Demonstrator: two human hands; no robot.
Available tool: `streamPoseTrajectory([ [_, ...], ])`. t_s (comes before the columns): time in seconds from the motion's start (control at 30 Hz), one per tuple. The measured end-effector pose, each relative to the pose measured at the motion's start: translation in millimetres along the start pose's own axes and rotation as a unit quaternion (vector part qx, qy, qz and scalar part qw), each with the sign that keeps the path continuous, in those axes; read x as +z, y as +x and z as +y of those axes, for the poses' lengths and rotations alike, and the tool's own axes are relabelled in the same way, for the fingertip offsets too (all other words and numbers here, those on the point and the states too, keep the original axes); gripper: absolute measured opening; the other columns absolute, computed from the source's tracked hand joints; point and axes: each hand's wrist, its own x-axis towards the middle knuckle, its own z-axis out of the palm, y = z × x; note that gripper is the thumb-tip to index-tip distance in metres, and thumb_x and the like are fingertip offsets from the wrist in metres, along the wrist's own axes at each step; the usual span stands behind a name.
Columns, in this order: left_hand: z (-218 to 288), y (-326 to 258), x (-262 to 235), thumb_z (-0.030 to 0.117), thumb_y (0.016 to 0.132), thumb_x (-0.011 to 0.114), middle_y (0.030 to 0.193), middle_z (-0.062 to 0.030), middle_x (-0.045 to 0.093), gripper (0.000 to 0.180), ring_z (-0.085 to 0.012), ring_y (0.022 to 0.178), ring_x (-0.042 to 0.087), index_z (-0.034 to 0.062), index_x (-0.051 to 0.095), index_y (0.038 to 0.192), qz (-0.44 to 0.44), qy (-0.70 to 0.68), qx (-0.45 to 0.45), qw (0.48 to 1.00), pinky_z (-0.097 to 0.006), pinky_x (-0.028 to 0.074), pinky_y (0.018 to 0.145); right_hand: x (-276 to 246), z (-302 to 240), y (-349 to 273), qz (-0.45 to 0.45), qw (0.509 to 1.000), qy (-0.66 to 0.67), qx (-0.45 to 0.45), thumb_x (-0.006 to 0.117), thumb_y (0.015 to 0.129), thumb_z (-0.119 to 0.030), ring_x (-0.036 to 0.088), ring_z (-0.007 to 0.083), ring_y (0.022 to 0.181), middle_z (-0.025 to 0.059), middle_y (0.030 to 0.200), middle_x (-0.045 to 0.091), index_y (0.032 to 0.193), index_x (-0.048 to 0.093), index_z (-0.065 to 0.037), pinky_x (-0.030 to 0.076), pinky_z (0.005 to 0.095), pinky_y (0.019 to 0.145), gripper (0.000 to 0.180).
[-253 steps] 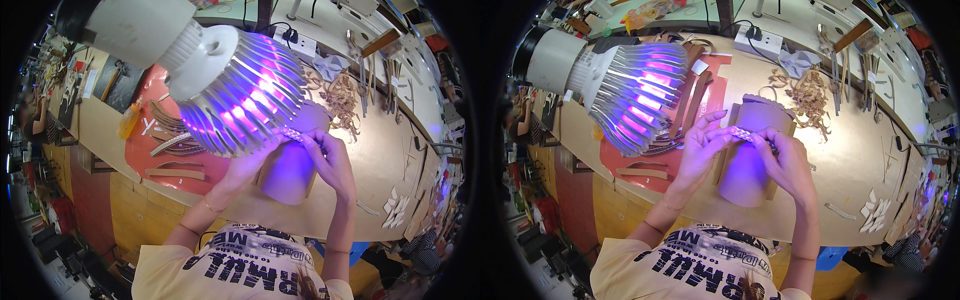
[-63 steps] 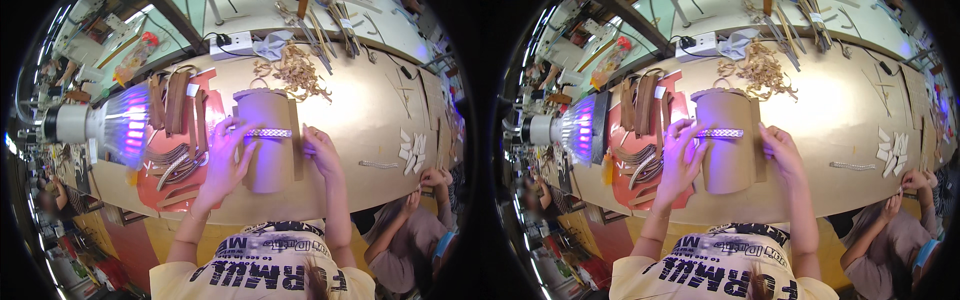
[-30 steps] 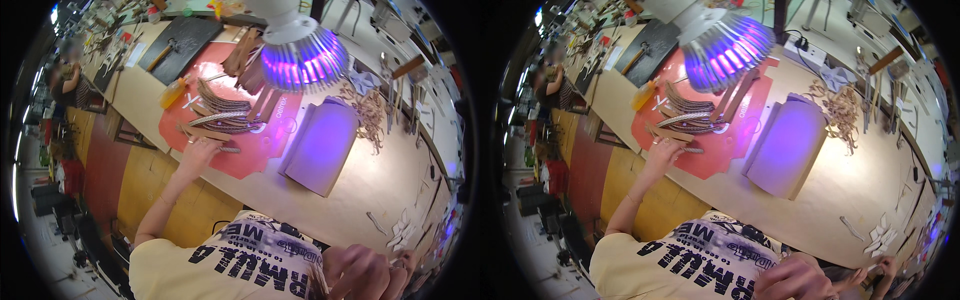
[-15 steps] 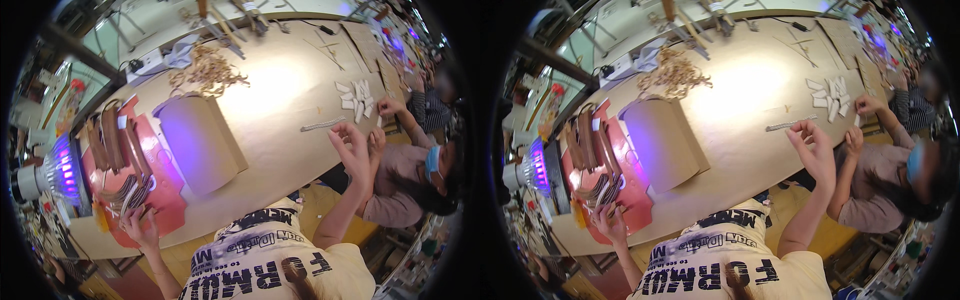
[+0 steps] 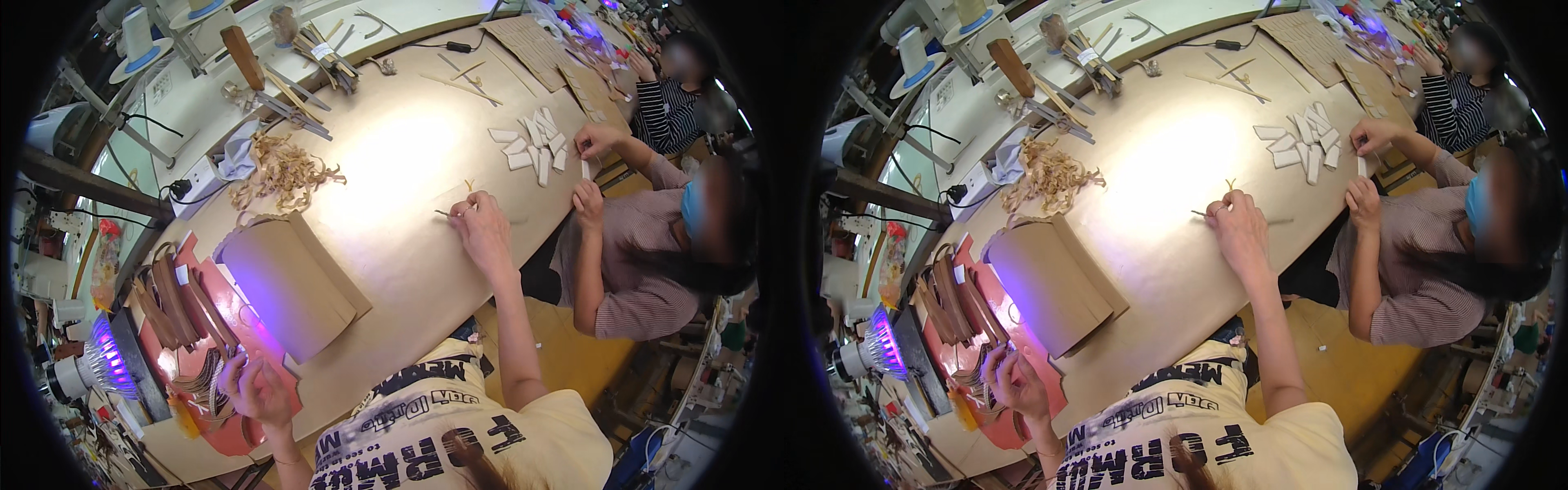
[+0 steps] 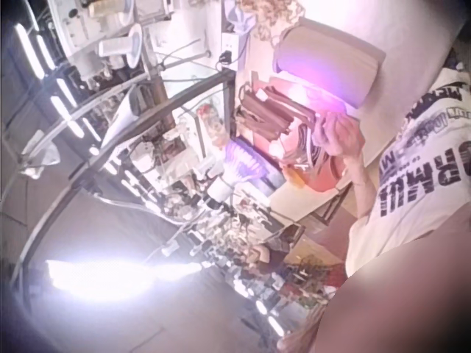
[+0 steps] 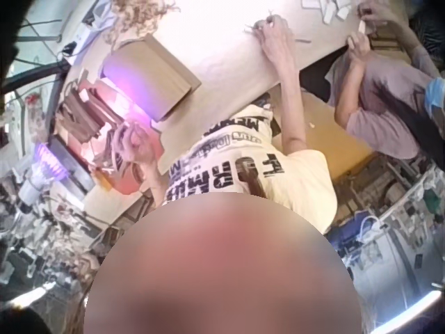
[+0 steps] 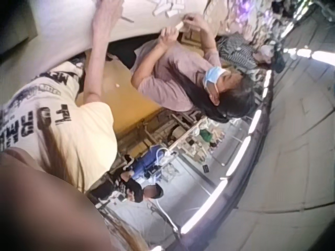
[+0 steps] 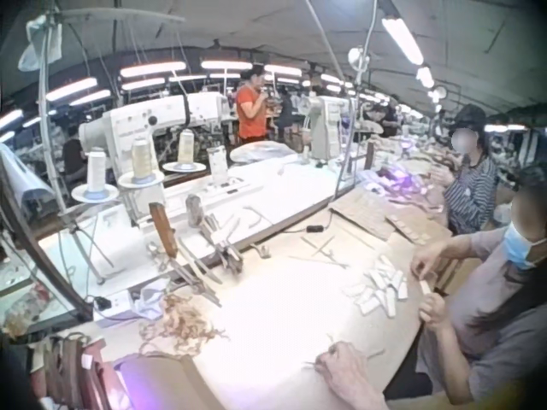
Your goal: The person wraps a braided rope around a cylindrical cardboard form, repeatedly adjusting and repositioning the rope to align it. They use both hands to hold the form and manipulate the rope, occasionally picking up and setting down the rope while working under a purple UV lamp.
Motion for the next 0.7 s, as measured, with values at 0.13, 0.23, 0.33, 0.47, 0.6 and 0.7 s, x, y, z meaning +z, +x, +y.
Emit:
streamPoseTrajectory([
  [0.13,22,17,7,0.003,0.089,0.063,0.118,-0.0159,0.058,0.016,-0.0292,0.107,0.059,0.0000,0.063,0.105,-0.050,-0.061,-0.037,0.996,-0.039,0.045,0.096,-19,-59,15,0.036,0.939,0.341,0.011,0.068,0.090,-0.013,0.062,0.0187,0.074,0.0074,0.089,0.060,0.098,0.060,-0.004,0.050,0.0315,0.063,0.015],
  [0.23,42,39,23,0.006,0.086,0.064,0.134,-0.0151,0.054,0.047,-0.0287,0.124,0.052,0.0022,0.052,0.132,-0.093,-0.288,-0.176,0.937,-0.042,0.037,0.107,-37,-113,36,-0.025,0.690,0.722,0.047,0.065,0.093,-0.006,0.060,0.0082,0.059,0.0055,0.080,0.062,0.106,0.052,0.002,0.048,0.0222,0.049,0.019],
  [0.33,46,66,31,0.007,0.091,0.060,0.142,-0.0149,0.049,0.059,-0.0264,0.130,0.047,0.0017,0.037,0.145,-0.140,-0.420,-0.190,0.876,-0.040,0.036,0.110,-44,-161,62,-0.098,0.582,0.807,0.020,0.065,0.092,-0.008,0.063,0.0113,0.062,0.0073,0.082,0.064,0.127,0.037,0.003,0.056,0.0245,0.053,0.046],
  [0.47,32,88,19,0.016,0.101,0.051,0.134,-0.0161,0.056,0.041,-0.0266,0.115,0.061,-0.0008,0.046,0.138,-0.145,-0.600,-0.278,0.736,-0.039,0.045,0.102,-30,-208,77,-0.160,0.520,0.837,0.055,0.061,0.094,-0.006,0.065,0.0106,0.068,0.0075,0.085,0.065,0.130,0.039,0.003,0.059,0.0225,0.059,0.043],
  [0.6,7,90,4,0.023,0.104,0.047,0.125,-0.0162,0.061,0.037,-0.0269,0.100,0.068,-0.0040,0.052,0.130,-0.060,-0.754,-0.297,0.583,-0.040,0.050,0.097,-11,-227,80,-0.164,0.554,0.810,0.101,0.059,0.095,-0.005,0.065,0.0114,0.072,0.0070,0.088,0.064,0.119,0.048,-0.002,0.059,0.0224,0.063,0.027],
  [0.7,0,85,4,0.014,0.099,0.056,0.118,-0.0169,0.064,0.039,-0.0252,0.103,0.068,-0.0056,0.048,0.131,-0.017,-0.677,-0.323,0.661,-0.038,0.052,0.097,0,-237,75,-0.158,0.546,0.818,0.090,0.060,0.095,-0.007,0.065,0.0117,0.075,0.0070,0.090,0.063,0.118,0.047,-0.003,0.059,0.0236,0.065,0.028],
])
